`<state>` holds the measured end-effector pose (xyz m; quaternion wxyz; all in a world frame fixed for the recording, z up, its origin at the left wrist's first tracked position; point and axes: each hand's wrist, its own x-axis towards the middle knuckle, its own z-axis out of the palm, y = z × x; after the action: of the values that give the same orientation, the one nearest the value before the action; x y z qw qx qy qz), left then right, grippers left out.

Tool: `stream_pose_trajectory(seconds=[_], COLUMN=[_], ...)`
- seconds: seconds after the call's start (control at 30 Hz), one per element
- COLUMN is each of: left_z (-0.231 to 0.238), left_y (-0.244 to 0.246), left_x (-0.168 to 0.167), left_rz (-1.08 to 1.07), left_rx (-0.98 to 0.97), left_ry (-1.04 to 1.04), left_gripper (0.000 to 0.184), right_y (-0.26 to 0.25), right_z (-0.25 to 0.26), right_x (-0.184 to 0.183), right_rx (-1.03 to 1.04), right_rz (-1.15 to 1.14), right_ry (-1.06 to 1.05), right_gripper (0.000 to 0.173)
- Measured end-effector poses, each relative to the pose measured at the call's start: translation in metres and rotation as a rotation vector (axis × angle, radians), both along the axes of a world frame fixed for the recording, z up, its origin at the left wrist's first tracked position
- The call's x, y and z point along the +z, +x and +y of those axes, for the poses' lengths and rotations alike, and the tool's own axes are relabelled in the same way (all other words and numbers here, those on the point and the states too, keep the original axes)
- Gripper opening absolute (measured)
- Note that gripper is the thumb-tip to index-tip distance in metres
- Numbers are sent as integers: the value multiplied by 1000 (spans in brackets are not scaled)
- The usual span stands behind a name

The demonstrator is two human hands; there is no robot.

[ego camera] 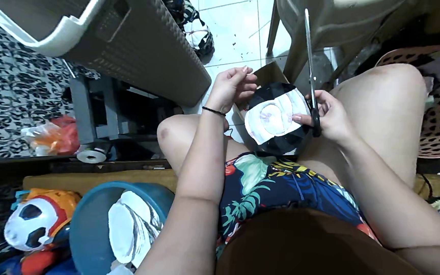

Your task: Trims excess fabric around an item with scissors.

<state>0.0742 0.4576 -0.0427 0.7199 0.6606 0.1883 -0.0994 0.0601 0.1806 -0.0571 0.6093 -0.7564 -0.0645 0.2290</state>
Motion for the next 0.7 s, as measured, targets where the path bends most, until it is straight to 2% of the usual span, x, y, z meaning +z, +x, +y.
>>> stream_pose_trajectory(seconds=[0.13,0.2,0.23,0.33,0.37,0.43,0.53,0.6,0.67,0.7], left_z=[-7,-14,-18,-41,-51,-69,-72,-59,-37,-34], left_y=[-6,-11,-14,-28,-33,-43,-45,-40,-37,-39], left_x=[-5,-11,-14,-17,-18,-22,-40,-63,-90,-83], left_rz=[227,326,315,99,37,-40,-227,-336,-452,-478], left_rx=[-287,-315,-268,56,107,132,98,82,54,111], left_ry=[18,-43,-128,-604,-741,-815,-885,-948,-1006,-985], left_gripper=[86,99,102,93,88,79,73,80,83,77], right_y=[-3,-5,-6,-8,-9,-12,-21,-23,-22,-23], right_z=[-2,0,1,7,9,16,24,23,20,18], right_x=[1,1,0,1,2,1,-6,-5,-6,-4], right_rx=[-34,-90,-133,-251,-270,-272,-254,-219,-168,-150], right_rz=[-56,-85,-103,-82,-58,-2,83,96,76,83], right_ry=[40,72,105,287,334,398,355,269,205,202], right_gripper=[55,55,55,59,63,67,60,51,50,50])
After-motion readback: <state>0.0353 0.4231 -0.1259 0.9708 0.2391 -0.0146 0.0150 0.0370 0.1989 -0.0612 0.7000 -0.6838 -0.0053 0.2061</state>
